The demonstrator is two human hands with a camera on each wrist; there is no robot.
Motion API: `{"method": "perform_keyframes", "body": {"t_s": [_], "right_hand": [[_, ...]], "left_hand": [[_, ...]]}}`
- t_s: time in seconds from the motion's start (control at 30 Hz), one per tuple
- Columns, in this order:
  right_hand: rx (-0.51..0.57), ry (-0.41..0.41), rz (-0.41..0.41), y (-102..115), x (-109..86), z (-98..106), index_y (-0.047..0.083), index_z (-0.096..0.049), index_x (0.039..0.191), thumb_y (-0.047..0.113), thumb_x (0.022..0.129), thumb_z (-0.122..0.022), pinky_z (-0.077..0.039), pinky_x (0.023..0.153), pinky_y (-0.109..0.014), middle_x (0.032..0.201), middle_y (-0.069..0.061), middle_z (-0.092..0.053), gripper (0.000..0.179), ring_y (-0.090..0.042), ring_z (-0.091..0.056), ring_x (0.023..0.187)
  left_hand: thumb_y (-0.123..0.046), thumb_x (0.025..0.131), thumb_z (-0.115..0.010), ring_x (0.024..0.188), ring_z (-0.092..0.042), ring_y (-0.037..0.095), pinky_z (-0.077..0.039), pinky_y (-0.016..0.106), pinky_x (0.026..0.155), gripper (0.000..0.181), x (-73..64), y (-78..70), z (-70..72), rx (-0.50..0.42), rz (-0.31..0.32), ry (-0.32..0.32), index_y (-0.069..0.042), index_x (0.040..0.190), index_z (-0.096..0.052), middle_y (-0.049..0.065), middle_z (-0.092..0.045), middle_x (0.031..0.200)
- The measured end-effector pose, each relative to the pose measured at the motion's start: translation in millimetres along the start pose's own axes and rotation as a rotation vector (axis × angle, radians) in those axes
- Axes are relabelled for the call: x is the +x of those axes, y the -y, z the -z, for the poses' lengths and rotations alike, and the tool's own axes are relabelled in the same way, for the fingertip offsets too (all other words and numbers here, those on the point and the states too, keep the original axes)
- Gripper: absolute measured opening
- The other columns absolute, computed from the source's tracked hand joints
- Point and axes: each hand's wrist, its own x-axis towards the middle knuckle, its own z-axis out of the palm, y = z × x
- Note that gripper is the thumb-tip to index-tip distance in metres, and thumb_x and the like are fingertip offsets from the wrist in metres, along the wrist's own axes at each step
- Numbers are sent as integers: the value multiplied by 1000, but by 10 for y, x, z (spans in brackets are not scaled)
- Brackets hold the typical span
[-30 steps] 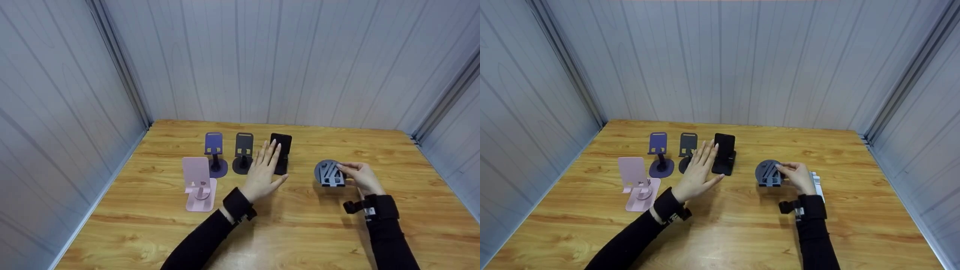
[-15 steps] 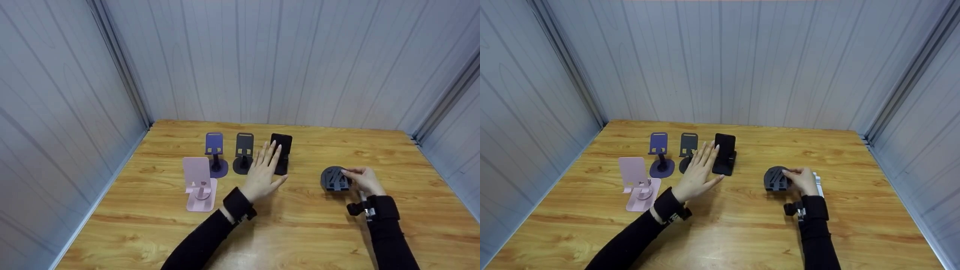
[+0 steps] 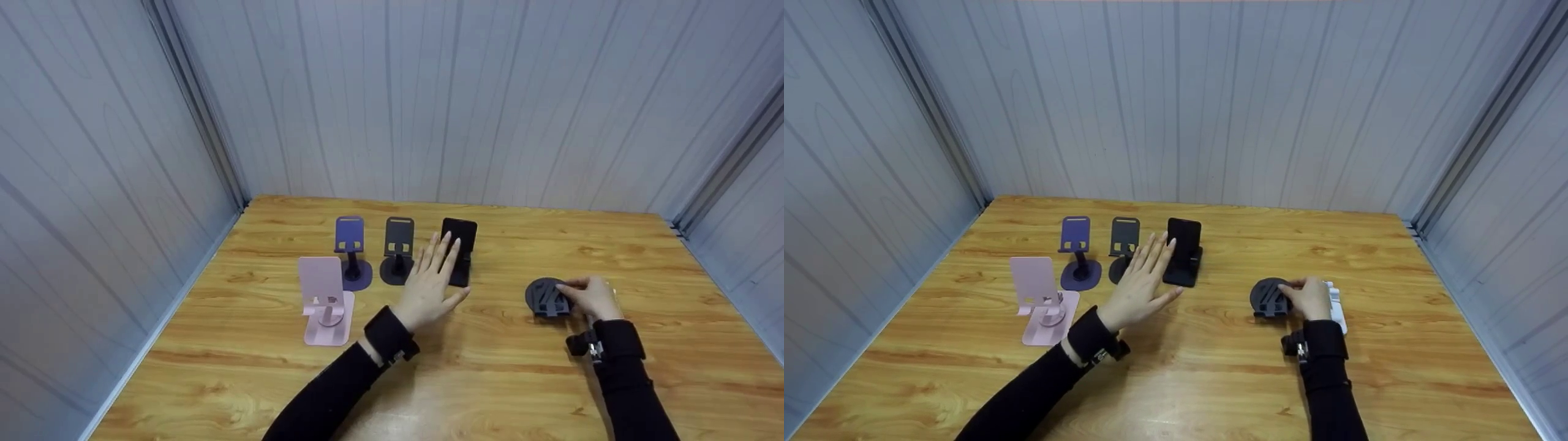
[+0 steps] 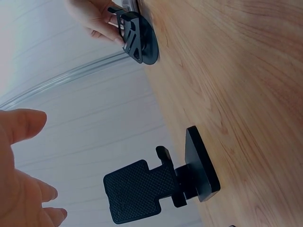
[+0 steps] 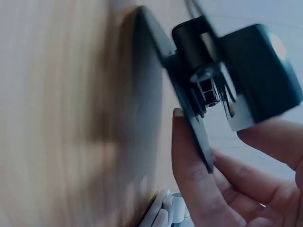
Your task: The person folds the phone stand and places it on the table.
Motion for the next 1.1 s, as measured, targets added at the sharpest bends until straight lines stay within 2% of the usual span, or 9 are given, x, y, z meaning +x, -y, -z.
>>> {"method": "perform_keyframes", "body": {"t_s": [0.13,0.23,0.37,0.77,0.93,1.1], "right_hand": [[-52,-22,5,11,1,-44,-20,-63,129,17,108,-60,-57,75,-41,124,-40,-65,43,-47,-68,99],[-103,-26,24,20,3,-63,-21,-63,127,15,108,-60,-58,80,-48,121,-40,-66,41,-48,-67,98],[-155,-36,57,21,15,-73,-23,-64,123,10,106,-60,-56,90,-60,118,-41,-66,37,-54,-65,104],[-234,-124,99,63,-22,-160,-23,-65,119,0,101,-67,-57,89,-62,111,-41,-68,30,-55,-66,100],[-234,-106,112,46,2,-167,-21,-68,117,-2,100,-66,-56,92,-63,115,-40,-68,25,-56,-65,105],[-244,-43,100,64,14,-132,-21,-66,123,-1,101,-64,-55,96,-64,120,-40,-67,30,-57,-63,112]], "left_hand": [[-45,109,-57,163,-8,42,-14,56,133,85,-6,-2,3,-4,-1,2,-2,169,-16,23,-10,176],[-45,109,-57,163,-7,42,-12,55,133,85,-7,-4,11,-17,8,8,-2,169,-15,22,-9,177],[-45,109,-56,163,-7,42,-11,55,133,85,-8,-3,16,-24,10,11,-2,170,-15,22,-8,177],[-44,110,-56,163,-8,42,-16,57,132,84,-2,3,8,-34,-6,-7,-2,169,-16,24,-11,176],[-43,110,-57,163,-7,41,-15,56,132,83,-3,10,-3,-35,-5,4,-2,169,-16,24,-11,176],[-44,110,-57,163,-8,42,-15,56,132,83,-7,21,-6,-33,-8,7,-1,169,-16,24,-11,176]]}}
